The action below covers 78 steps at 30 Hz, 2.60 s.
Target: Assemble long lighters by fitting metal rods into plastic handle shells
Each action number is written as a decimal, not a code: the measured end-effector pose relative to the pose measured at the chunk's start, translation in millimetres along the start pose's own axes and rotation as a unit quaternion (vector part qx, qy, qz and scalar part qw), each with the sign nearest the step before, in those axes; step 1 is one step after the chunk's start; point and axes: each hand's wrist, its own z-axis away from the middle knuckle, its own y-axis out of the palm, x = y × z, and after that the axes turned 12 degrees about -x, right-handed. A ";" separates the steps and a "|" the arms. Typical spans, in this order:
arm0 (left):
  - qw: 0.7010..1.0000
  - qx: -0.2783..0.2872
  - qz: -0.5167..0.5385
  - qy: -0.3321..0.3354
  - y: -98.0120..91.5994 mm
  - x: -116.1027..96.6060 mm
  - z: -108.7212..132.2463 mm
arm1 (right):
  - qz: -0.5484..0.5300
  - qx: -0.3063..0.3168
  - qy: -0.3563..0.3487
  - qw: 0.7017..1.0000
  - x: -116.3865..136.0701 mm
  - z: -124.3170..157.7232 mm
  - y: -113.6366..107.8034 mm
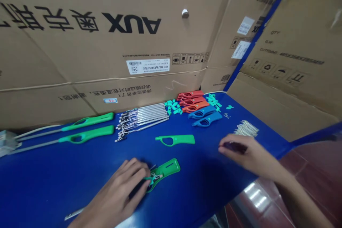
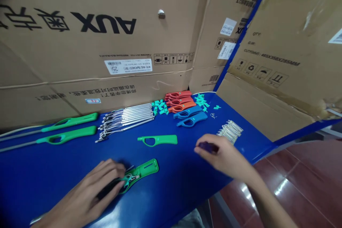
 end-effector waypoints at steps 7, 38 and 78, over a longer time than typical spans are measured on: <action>0.998 0.040 0.043 -0.037 -0.3 -2.9 -1.5 | 0.028 0.202 -0.198 0.959 70.4 -19.4 86.7; 0.965 -0.261 0.037 0.010 7.9 0.9 4.9 | -0.034 0.065 -0.305 0.949 80.1 -19.6 139.5; 0.962 -0.262 -0.061 0.042 3.7 21.3 7.4 | 0.199 -0.199 0.248 0.927 -130.4 -176.7 -12.1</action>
